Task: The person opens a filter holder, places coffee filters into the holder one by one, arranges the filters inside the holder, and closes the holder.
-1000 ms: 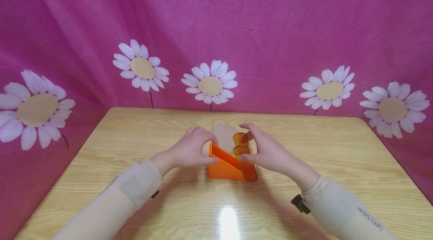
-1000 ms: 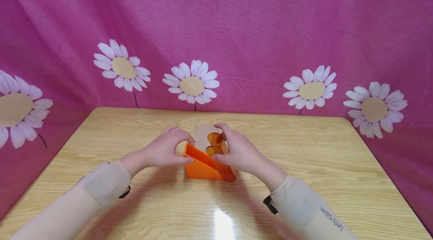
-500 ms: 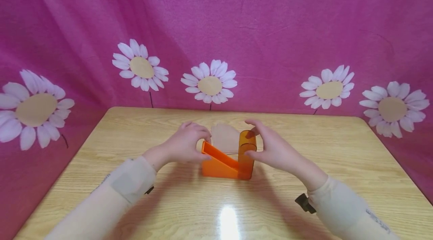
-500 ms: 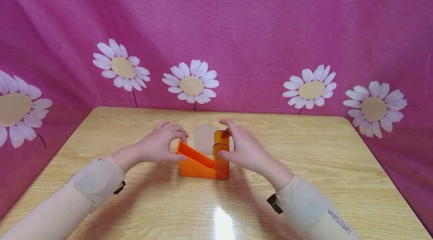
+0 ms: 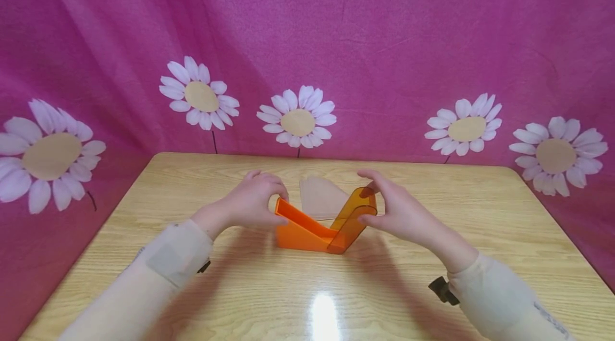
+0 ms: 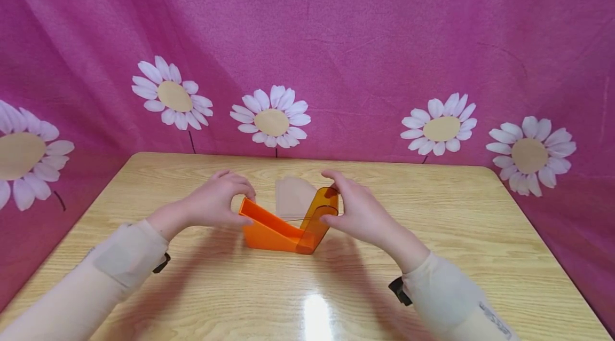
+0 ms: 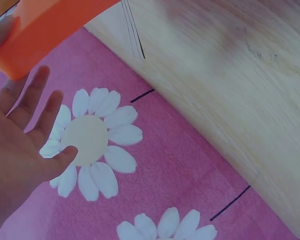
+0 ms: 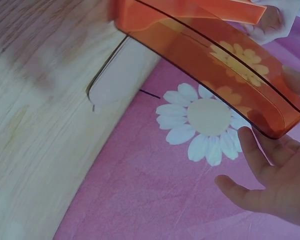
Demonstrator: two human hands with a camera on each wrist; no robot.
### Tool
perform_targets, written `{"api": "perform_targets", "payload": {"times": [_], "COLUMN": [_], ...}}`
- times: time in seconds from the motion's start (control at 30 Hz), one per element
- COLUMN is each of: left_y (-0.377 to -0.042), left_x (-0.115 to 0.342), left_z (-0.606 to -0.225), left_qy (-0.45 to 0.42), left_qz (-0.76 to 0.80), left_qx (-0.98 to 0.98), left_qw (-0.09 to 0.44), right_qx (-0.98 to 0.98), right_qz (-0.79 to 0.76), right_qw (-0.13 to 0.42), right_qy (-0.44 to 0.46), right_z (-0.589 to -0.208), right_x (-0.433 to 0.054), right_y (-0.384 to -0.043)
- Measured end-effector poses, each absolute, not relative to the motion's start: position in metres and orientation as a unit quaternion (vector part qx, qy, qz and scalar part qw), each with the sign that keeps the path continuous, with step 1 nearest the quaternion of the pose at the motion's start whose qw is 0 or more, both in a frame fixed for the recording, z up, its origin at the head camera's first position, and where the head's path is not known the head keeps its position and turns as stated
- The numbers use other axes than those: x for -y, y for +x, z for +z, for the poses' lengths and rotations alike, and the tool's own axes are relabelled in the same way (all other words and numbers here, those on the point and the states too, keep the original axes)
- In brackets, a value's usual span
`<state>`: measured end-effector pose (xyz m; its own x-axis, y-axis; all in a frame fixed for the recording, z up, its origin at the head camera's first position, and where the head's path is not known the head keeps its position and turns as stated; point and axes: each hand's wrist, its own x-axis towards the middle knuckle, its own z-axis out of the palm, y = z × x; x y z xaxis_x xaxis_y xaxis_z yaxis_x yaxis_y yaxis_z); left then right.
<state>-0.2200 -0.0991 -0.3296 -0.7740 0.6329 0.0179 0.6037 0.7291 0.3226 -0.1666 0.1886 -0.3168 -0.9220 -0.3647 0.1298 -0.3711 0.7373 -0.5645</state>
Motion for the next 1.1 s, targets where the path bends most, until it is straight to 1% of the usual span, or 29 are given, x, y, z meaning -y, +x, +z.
{"api": "perform_targets", "payload": {"times": [0.43,0.73,1.1], "left_y": [-0.222,-0.223,-0.227], "left_x": [0.104,0.105,0.111], "left_z": [-0.327,-0.323,-0.32], "left_qy": [0.339,0.328,0.317], "left_qz": [0.165,0.158,0.143], "left_qx": [-0.924,-0.928,-0.934], "left_qw": [0.064,0.081,0.087], "right_qx": [0.936,0.938,0.942], "right_qz": [0.298,0.291,0.275], "right_qw": [-0.002,-0.004,-0.006], "right_qy": [0.186,0.191,0.193], "right_z": [-0.32,-0.322,-0.328], "right_x": [-0.201,-0.207,-0.214], "right_y": [-0.163,-0.163,-0.162]}}
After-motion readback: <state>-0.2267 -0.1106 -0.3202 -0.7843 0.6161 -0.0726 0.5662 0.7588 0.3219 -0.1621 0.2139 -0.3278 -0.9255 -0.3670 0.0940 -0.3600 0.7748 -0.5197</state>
